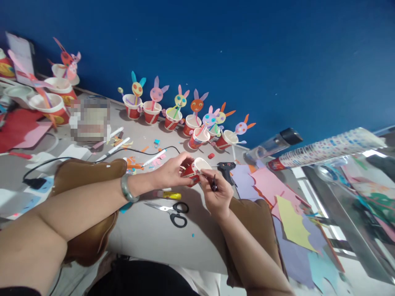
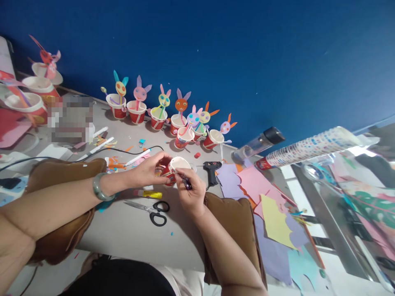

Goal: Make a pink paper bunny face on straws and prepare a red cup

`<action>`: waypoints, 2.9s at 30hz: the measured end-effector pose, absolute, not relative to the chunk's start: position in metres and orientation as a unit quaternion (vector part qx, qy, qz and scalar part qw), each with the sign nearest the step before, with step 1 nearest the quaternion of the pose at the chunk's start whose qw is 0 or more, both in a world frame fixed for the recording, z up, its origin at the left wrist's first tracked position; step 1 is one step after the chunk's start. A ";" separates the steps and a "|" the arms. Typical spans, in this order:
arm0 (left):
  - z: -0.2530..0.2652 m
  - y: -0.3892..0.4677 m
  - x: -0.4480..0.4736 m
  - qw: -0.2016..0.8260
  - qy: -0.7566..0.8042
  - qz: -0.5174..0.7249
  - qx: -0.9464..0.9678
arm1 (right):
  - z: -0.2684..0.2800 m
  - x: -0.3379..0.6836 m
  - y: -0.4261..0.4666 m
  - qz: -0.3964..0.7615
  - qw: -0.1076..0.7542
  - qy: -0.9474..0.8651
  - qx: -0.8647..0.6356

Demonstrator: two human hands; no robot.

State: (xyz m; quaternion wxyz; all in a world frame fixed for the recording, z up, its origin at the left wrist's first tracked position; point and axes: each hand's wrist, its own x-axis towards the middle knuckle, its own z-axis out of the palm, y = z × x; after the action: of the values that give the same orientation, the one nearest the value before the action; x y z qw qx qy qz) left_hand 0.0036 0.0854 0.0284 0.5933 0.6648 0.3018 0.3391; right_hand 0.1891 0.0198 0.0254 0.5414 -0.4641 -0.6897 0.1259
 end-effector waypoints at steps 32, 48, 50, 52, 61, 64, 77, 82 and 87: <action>0.034 0.082 -0.001 0.800 0.246 0.277 0.472 | 0.020 0.200 0.021 0.107 0.554 -0.699 -0.440; 0.036 0.085 0.008 0.816 0.283 0.286 0.416 | 0.024 0.195 0.052 0.428 0.529 -0.525 -0.511; 0.027 0.087 0.008 0.818 0.302 0.281 0.402 | 0.017 0.190 0.055 0.450 0.527 -0.501 -0.519; 0.019 0.090 0.008 0.818 0.313 0.280 0.392 | 0.010 0.186 0.058 0.462 0.546 -0.470 -0.518; 0.011 0.091 0.006 0.820 0.310 0.286 0.386 | -0.006 0.194 0.062 0.549 0.587 -0.394 -0.447; 0.013 0.088 0.012 0.827 0.290 0.282 0.391 | -0.004 0.200 0.061 0.562 0.586 -0.390 -0.433; 0.006 0.081 0.015 0.830 0.244 0.267 0.424 | -0.008 0.206 0.059 0.506 0.605 -0.419 -0.451; 0.003 0.077 0.019 0.771 0.271 0.361 0.450 | -0.014 0.209 0.059 0.428 0.605 -0.494 -0.455; -0.007 0.079 0.022 0.674 0.298 0.421 0.529 | -0.007 0.208 0.050 0.268 0.583 -0.630 -0.438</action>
State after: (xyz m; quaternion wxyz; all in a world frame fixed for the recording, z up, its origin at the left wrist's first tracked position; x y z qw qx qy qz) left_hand 0.0215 0.0786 -0.0071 0.6738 0.5287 0.2983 0.4214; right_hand 0.2080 0.0498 -0.0065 0.5826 -0.4378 -0.6300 0.2682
